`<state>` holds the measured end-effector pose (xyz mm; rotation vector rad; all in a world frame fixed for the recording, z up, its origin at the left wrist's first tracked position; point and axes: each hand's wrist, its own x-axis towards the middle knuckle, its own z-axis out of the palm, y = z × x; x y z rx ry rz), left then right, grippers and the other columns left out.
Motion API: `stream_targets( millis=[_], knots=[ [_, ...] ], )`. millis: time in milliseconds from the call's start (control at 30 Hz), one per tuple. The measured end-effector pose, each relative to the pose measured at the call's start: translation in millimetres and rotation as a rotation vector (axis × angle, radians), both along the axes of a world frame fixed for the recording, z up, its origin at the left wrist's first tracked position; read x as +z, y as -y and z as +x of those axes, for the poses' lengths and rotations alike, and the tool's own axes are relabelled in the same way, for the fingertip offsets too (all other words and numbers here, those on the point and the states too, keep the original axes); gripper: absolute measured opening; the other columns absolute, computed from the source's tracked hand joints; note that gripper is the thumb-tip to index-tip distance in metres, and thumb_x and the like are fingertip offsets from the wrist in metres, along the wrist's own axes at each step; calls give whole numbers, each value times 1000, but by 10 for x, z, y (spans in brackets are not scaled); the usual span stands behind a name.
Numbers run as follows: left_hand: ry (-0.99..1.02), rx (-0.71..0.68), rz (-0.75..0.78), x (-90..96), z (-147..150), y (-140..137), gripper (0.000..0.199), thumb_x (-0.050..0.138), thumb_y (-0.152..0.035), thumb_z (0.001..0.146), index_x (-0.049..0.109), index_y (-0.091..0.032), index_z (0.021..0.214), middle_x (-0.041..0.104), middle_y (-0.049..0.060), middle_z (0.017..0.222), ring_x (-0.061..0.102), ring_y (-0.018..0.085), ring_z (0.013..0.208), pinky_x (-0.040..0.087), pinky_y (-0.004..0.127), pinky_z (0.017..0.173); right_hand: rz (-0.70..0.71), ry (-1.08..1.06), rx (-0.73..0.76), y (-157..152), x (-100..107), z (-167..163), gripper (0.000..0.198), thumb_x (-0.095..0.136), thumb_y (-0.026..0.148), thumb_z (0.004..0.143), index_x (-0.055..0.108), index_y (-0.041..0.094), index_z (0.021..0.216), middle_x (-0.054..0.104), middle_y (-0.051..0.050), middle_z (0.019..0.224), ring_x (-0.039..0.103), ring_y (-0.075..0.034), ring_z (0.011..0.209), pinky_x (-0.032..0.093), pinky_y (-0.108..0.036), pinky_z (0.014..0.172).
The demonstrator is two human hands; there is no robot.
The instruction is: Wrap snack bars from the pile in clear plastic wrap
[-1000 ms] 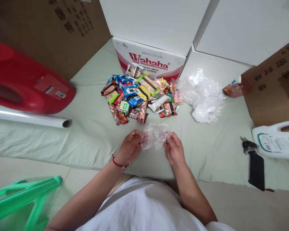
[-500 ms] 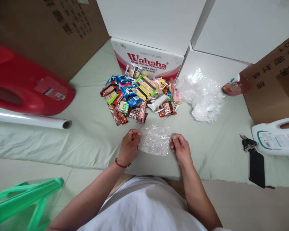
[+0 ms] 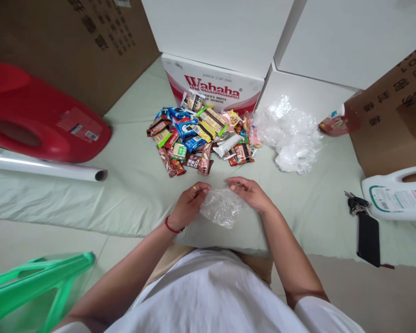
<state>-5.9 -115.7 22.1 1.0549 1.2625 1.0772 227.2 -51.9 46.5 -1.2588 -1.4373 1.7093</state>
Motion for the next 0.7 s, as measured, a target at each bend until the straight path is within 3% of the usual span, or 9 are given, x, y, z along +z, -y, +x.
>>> stream_targets(
  millis=[67, 133, 233, 300, 400, 500, 600, 700],
  knots=[
    [1, -57, -18, -31, -43, -55, 22, 66, -43, 90, 72, -23, 96, 45, -6, 59, 37, 13, 53, 29, 26, 55, -70, -23, 31, 28, -33, -48, 41, 90, 56, 72, 79, 19, 86, 66, 2, 71, 48, -10, 61, 35, -22, 56],
    [-38, -45, -24, -48, -95, -105, 21, 65, -39, 89, 72, -23, 100, 50, -5, 62, 43, 15, 54, 34, 27, 55, -153, -73, -28, 62, -61, -88, 43, 93, 55, 67, 74, 18, 77, 61, 4, 63, 44, -8, 56, 32, -21, 53],
    [-247, 165, 133, 29, -148, -92, 23, 68, -29, 84, 72, -22, 105, 65, 3, 88, 61, 19, 77, 48, 30, 70, -273, -179, -234, 116, -79, -163, 47, 97, 52, 59, 70, 18, 76, 57, 6, 60, 39, -6, 49, 29, -20, 46],
    [-379, 281, 282, 152, -131, 1, 19, 68, -24, 84, 71, -22, 103, 66, 6, 100, 62, 20, 88, 50, 31, 79, -304, -234, -370, 156, -74, -230, 49, 98, 51, 56, 66, 19, 76, 51, 8, 56, 31, -4, 44, 21, -20, 41],
    [-342, 174, 385, 331, 7, 187, 6, 64, -24, 91, 69, -23, 95, 64, 3, 90, 59, 17, 78, 49, 30, 76, -268, -287, -504, 217, -41, -347, 49, 96, 51, 58, 62, 21, 77, 46, 10, 56, 22, -4, 43, 12, -21, 38],
    [-156, 3, 272, 352, 231, 263, 19, 75, -33, 86, 67, -23, 100, 65, 3, 92, 62, 17, 78, 48, 29, 69, -209, -287, -561, 263, 2, -454, 48, 93, 53, 62, 61, 22, 79, 49, 9, 58, 22, -4, 43, 12, -21, 37],
    [-103, -3, 118, 221, 417, 199, 40, 87, -37, 72, 65, -22, 102, 67, 4, 95, 64, 19, 81, 48, 29, 69, -176, -265, -592, 282, 12, -516, 47, 91, 54, 64, 61, 22, 79, 51, 8, 58, 24, -4, 43, 16, -21, 38],
    [-99, 10, 58, 94, 507, 120, 28, 82, -37, 76, 66, -22, 93, 68, 2, 88, 62, 17, 77, 47, 30, 72, -145, -241, -619, 291, -25, -521, 44, 90, 53, 64, 62, 22, 79, 52, 7, 59, 32, -6, 46, 22, -22, 41]
  ],
)
